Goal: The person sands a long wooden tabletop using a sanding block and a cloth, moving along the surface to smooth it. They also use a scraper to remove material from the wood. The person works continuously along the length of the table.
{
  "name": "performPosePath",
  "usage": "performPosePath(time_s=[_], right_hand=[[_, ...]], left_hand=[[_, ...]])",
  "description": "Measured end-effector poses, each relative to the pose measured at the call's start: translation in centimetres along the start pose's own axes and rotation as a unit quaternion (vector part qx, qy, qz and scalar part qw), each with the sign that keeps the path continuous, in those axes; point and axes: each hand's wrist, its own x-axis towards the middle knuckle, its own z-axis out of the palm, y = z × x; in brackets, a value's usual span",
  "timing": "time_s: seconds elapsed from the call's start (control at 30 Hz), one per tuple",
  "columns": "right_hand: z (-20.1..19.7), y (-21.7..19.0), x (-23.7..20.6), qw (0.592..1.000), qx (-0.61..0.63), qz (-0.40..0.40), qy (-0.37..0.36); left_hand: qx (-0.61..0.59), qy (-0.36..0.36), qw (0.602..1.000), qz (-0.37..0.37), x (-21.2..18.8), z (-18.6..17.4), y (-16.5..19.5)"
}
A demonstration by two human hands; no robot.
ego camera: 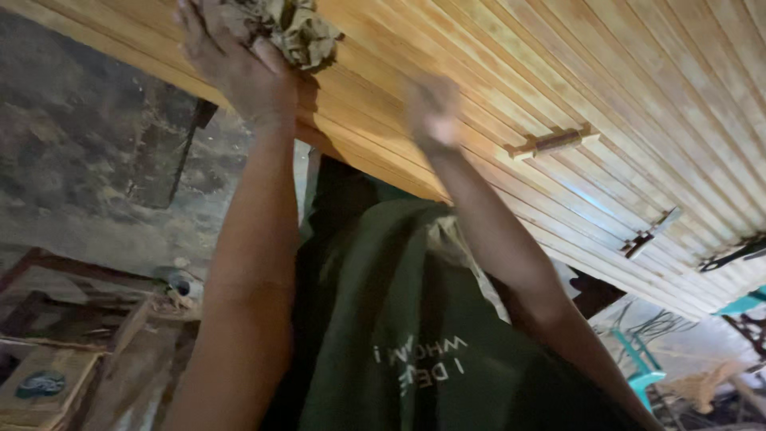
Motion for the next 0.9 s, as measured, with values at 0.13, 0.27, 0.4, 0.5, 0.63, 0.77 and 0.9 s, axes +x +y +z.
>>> performPosePath(time_s=[0.13,0.27,0.4,0.5,0.63,0.77,0.9], right_hand=[[0.9,-2.8,1.9,0.953,0.106,-0.203,0.2],[-0.7,5.3,-4.2,0.952,0.215,-0.065,0.208],[-3.5,15.3,-12.0,0.964,0.022,-0.14,0.225],[-3.4,17.3,-13.3,0.961,0.03,-0.119,0.249],[-0.2,12.8,-9.8,0.959,0.072,-0.11,0.25],[0.8,11.4,-8.8,0.954,0.103,-0.146,0.241],[-2.2,16.6,-13.3,0.975,-0.02,-0.105,0.194]], left_hand=[[-0.098,0.064,0.993,0.032,0.5,0.4,0.5],[-0.08,0.072,0.994,0.009,0.6,0.8,0.5],[-0.027,0.06,0.998,0.0,0.1,0.7,0.3],[-0.041,0.052,0.998,0.013,0.2,0.5,0.2],[-0.034,0.055,0.997,0.034,0.2,0.3,0.0],[-0.018,0.019,0.999,0.029,-0.1,-0.3,-0.2],[-0.044,-0.01,0.998,0.037,-0.4,-0.7,-0.1]])
